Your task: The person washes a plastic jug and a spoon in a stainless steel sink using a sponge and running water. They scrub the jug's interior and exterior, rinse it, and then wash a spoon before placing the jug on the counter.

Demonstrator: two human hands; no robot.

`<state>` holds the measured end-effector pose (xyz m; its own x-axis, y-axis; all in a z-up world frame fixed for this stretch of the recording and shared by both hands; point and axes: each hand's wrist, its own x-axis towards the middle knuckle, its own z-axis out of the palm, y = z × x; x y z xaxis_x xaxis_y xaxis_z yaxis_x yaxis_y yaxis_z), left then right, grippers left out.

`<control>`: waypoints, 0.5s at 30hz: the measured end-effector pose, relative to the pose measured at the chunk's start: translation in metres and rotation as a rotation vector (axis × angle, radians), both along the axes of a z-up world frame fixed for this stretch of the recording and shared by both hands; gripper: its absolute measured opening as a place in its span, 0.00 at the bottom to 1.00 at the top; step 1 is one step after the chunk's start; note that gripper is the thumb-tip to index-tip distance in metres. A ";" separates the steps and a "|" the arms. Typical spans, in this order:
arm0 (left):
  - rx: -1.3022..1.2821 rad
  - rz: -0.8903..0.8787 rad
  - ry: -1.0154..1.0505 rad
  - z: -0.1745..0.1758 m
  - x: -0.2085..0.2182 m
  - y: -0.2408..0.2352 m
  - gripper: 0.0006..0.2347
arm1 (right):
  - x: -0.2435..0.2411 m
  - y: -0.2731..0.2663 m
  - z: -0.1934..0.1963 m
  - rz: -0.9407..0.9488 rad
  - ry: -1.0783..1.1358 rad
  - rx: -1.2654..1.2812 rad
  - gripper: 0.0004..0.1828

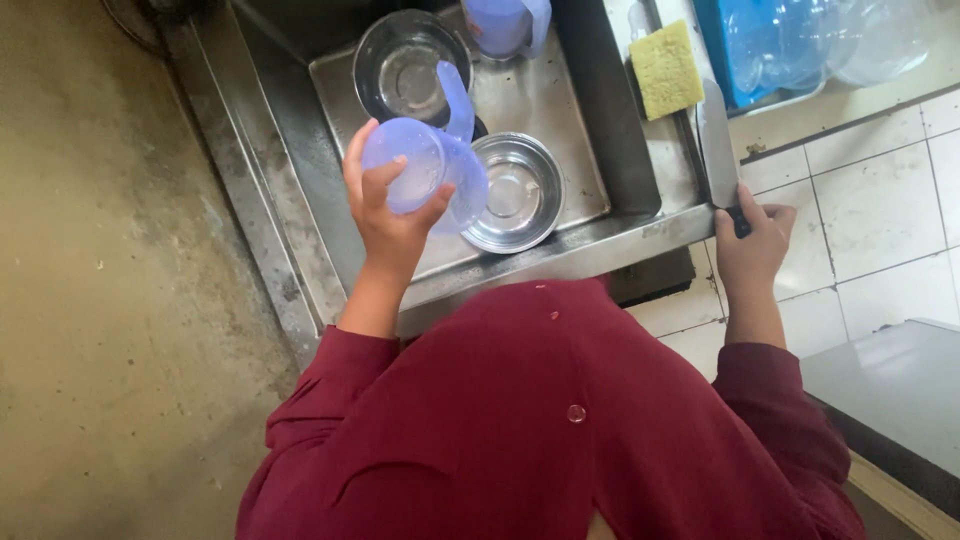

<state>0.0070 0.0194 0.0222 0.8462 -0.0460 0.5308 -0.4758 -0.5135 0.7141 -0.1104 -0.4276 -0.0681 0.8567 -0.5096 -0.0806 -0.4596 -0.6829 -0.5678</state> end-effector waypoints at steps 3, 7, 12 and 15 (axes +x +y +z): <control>-0.029 0.025 0.065 -0.003 0.005 0.005 0.22 | 0.002 -0.004 -0.004 -0.011 0.053 0.000 0.25; -0.098 0.096 0.095 -0.010 0.026 0.010 0.28 | -0.002 -0.036 -0.040 0.134 -0.033 -0.200 0.27; -0.096 0.183 0.178 -0.035 0.058 0.024 0.43 | 0.027 -0.008 0.010 0.000 0.113 -0.432 0.30; -0.040 0.249 0.227 -0.052 0.079 0.029 0.47 | 0.066 0.013 0.015 0.192 -0.364 -0.567 0.22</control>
<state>0.0864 0.0482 -0.0294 0.9258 0.1943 0.3243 -0.1655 -0.5630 0.8097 -0.0443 -0.4149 -0.0531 0.8577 -0.2255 0.4620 -0.1498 -0.9693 -0.1950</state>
